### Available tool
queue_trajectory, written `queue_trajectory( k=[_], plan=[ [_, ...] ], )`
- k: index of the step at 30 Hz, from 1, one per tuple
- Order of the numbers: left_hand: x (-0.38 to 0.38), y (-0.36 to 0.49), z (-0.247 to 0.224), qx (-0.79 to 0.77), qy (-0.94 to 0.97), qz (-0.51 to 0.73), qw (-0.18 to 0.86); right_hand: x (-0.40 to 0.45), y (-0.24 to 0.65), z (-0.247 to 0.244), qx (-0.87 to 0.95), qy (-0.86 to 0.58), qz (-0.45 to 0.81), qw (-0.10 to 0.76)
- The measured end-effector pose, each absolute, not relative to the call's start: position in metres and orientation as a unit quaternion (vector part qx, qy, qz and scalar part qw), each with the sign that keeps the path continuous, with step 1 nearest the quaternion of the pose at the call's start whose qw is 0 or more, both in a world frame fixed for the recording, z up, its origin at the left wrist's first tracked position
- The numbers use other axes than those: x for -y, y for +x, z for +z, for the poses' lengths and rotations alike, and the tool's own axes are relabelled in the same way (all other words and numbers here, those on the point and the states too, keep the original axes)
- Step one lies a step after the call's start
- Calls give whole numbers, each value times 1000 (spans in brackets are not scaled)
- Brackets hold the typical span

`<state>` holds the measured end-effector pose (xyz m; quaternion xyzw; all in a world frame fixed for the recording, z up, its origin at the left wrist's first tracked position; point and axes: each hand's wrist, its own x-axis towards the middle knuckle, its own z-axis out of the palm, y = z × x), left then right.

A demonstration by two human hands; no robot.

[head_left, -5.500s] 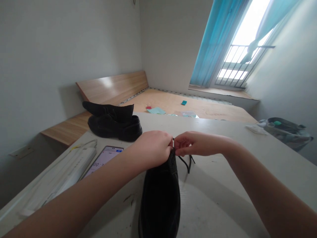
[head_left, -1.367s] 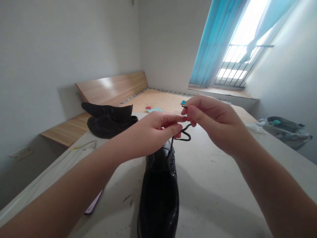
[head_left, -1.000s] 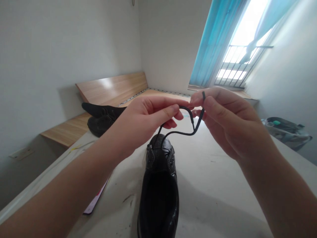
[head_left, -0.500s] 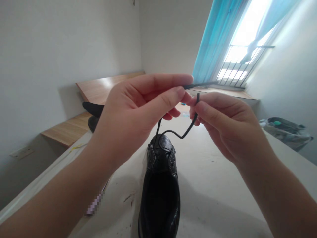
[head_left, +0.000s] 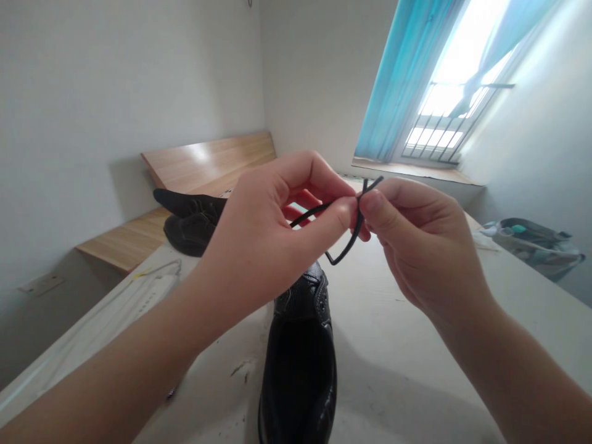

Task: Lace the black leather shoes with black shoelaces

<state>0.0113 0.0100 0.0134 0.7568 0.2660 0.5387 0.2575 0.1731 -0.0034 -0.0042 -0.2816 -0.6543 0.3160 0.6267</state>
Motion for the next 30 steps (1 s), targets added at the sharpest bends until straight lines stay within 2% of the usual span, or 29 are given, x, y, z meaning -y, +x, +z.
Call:
queue_trajectory(
  k=[9, 18, 30],
  plan=[
    [-15, 9, 12, -261, 773, 530, 233, 4, 171, -4, 651, -300, 340, 608],
    [-22, 8, 7, -214, 756, 527, 323, 6, 172, -2, 683, -291, 330, 582],
    [-22, 9, 9, -202, 738, 521, 378, 4, 173, -4, 684, -281, 374, 559]
  ],
)
